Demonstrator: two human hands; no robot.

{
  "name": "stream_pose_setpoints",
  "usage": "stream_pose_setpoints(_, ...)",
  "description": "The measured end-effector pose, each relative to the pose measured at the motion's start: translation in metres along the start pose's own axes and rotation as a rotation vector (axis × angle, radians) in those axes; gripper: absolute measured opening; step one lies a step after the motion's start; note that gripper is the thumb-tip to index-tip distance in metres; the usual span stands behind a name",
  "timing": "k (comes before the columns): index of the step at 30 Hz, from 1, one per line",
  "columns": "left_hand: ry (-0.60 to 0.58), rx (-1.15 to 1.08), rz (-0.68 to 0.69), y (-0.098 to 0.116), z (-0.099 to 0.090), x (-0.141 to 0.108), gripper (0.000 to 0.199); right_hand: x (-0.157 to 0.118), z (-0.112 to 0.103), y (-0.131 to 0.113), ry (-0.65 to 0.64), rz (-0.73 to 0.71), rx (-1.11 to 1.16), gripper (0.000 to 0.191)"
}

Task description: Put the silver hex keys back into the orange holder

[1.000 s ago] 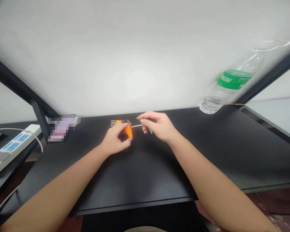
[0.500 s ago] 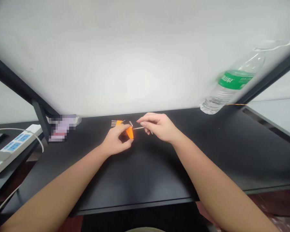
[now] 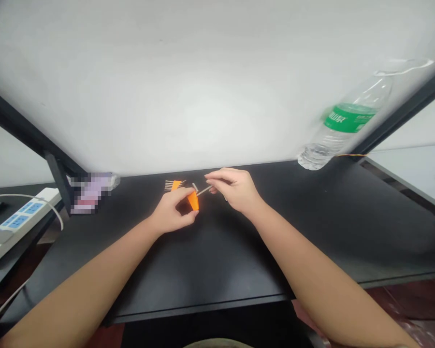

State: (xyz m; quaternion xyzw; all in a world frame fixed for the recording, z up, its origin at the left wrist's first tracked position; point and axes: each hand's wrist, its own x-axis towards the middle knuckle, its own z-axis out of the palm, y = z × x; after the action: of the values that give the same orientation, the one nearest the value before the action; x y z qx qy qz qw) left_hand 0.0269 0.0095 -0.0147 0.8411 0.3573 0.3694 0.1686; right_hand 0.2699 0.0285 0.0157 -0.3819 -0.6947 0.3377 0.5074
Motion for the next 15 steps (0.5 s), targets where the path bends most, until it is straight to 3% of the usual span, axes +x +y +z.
stream_pose_setpoints(6, -0.031, 0.033, 0.029, -0.001, 0.000, 0.000, 0.045, -0.007, 0.026, 0.012, -0.030, 0.083, 0.083, 0.028)
stream_pose_setpoints(10, -0.010, 0.034, 0.029, 0.001, -0.001, 0.000, 0.047, -0.010, 0.035, 0.013, 0.023, 0.055, 0.189, 0.021)
stream_pose_setpoints(15, -0.054, 0.089, 0.022, 0.004, -0.002, 0.001, 0.032, -0.012, 0.035, 0.012, -0.086, 0.065, 0.170, 0.022)
